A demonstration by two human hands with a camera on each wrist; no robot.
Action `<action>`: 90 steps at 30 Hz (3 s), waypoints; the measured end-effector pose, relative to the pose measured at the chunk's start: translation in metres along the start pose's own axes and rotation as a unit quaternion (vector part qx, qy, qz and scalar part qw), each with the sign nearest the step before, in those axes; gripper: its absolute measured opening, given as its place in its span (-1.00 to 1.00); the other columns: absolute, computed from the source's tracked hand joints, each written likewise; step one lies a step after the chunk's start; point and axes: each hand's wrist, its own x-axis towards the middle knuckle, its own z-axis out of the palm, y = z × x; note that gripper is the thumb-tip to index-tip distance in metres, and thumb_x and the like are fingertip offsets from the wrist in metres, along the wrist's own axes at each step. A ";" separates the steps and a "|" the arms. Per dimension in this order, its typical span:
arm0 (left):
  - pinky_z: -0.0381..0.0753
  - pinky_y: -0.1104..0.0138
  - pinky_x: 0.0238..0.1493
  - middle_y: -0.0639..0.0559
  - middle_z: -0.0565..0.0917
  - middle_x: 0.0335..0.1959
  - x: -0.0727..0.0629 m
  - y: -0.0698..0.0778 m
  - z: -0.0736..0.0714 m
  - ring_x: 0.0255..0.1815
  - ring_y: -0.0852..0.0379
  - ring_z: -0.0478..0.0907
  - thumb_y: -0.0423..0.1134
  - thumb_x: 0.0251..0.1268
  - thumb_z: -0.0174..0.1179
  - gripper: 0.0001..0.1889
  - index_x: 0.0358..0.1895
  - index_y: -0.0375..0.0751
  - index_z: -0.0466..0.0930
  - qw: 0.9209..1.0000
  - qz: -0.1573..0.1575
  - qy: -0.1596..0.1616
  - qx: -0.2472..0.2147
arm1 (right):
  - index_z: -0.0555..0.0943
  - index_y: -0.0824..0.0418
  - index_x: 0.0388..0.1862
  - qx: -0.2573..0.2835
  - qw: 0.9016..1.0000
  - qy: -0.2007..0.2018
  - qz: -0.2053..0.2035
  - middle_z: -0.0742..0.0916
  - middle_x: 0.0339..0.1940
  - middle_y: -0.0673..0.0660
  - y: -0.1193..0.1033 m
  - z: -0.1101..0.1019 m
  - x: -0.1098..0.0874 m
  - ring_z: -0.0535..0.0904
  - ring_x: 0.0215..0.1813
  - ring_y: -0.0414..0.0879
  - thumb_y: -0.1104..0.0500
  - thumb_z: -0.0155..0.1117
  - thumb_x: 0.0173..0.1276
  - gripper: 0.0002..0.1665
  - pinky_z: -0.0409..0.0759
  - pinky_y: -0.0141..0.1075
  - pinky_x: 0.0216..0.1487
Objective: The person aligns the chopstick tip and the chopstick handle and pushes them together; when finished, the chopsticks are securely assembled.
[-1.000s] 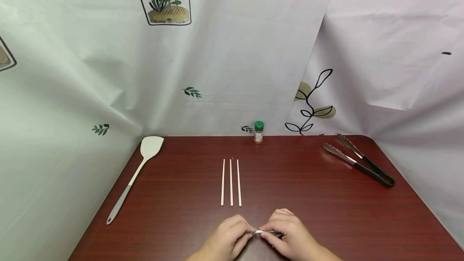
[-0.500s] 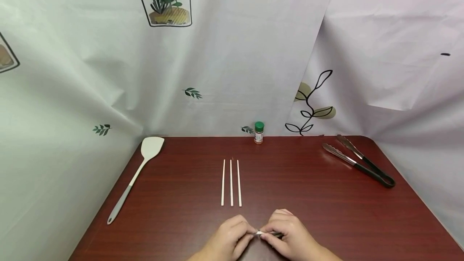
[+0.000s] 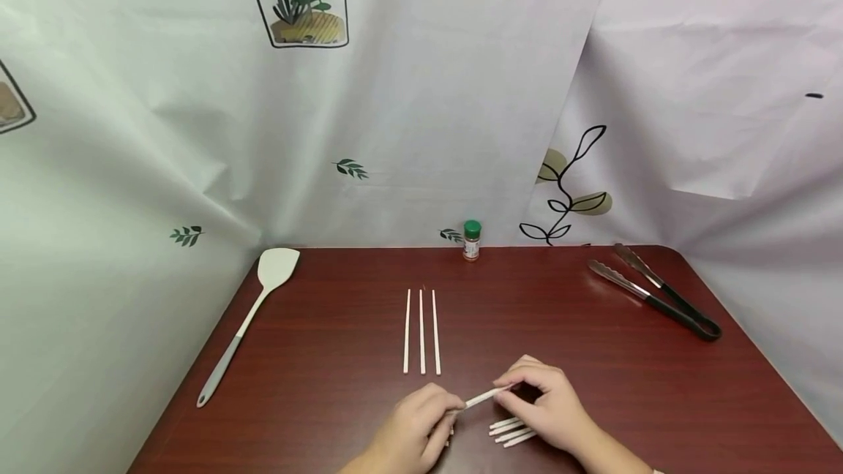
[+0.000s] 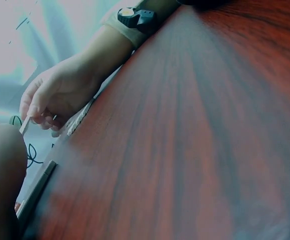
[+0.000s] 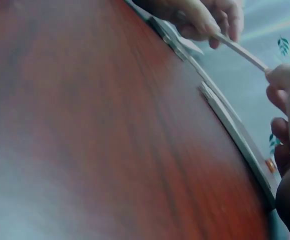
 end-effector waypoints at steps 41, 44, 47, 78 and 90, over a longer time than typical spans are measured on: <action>0.57 0.25 0.01 0.18 0.71 0.05 0.025 -0.024 0.015 0.05 0.22 0.63 0.31 -0.04 0.58 -0.41 -0.01 0.04 0.78 0.986 0.017 -0.075 0.148 | 0.64 0.40 0.33 -0.164 0.957 -0.040 0.237 0.60 -0.45 -0.27 0.046 0.039 0.066 0.54 -0.24 -0.23 0.28 0.56 0.25 -0.34 0.57 -0.26 -0.10; 0.55 0.23 -0.02 0.22 0.71 0.00 0.025 -0.024 0.015 0.05 0.21 0.62 0.24 -0.02 0.58 -0.49 -0.06 0.06 0.77 0.983 -0.016 -0.094 0.158 | 0.76 0.34 0.14 -0.236 0.951 -0.060 0.189 0.53 -0.52 -0.27 0.048 0.040 0.064 0.52 -0.20 -0.17 0.28 0.59 0.16 -0.48 0.54 -0.16 -0.08; 0.56 0.21 -0.03 0.26 0.71 -0.04 0.025 -0.023 0.015 0.05 0.21 0.61 0.17 0.00 0.57 -0.57 -0.10 0.08 0.77 0.979 -0.044 -0.109 0.169 | 0.82 0.24 -0.02 -0.284 0.943 -0.080 0.157 0.57 -0.50 -0.20 0.050 0.039 0.062 0.52 -0.13 -0.07 0.23 0.62 0.12 -0.60 0.49 -0.06 -0.06; 0.58 0.13 0.01 0.24 0.79 -0.11 0.031 -0.035 0.019 0.02 0.11 0.62 0.07 0.06 0.57 -0.68 -0.14 0.06 0.82 0.955 -0.140 -0.088 0.246 | 0.76 0.12 0.28 -0.326 0.918 -0.144 0.176 0.67 0.13 0.11 0.042 0.039 0.062 0.48 0.23 0.20 0.05 0.48 0.41 -0.52 0.41 0.18 0.20; 0.58 0.12 0.01 0.24 0.80 -0.13 0.029 -0.034 0.018 0.00 0.10 0.64 -0.02 0.06 0.55 -0.73 -0.17 0.05 0.81 0.959 -0.138 -0.071 0.237 | 0.66 -0.01 0.45 -0.331 0.906 -0.182 0.188 0.59 0.33 0.15 0.040 0.041 0.060 0.41 0.34 0.23 0.01 0.31 0.54 -0.47 0.34 0.23 0.30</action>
